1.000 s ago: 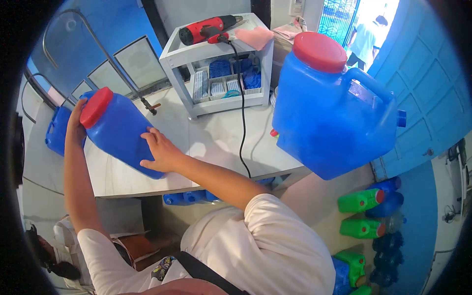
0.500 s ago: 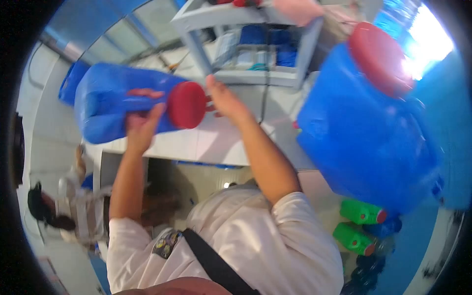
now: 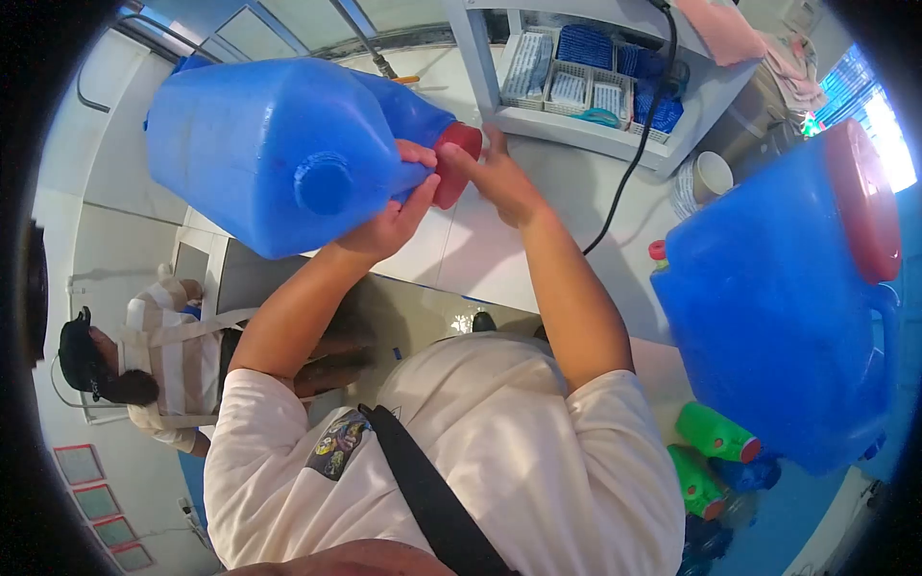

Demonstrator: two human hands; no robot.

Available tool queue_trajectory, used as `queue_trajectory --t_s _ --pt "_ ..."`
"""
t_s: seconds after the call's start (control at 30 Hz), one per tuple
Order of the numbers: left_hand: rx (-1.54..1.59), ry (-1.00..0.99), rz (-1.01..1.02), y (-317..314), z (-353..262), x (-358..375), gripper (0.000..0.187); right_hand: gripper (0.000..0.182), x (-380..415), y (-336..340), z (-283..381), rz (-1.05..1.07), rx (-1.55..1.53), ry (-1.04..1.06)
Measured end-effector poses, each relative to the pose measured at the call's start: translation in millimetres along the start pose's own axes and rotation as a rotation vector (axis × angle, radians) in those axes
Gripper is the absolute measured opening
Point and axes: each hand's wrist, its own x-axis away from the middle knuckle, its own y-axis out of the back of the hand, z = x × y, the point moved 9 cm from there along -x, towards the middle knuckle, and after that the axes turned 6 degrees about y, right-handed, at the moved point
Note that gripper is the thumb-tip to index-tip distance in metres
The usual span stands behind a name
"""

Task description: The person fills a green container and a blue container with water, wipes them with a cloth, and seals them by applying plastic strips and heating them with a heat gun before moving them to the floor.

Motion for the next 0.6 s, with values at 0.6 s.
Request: queue_trajectory --t_s 0.6 --pt "-0.61 0.005 0.226 74.9 145.9 -10.1 0.028 0.096 34.5 39.6 28.0 -0.172 0.791 0.28"
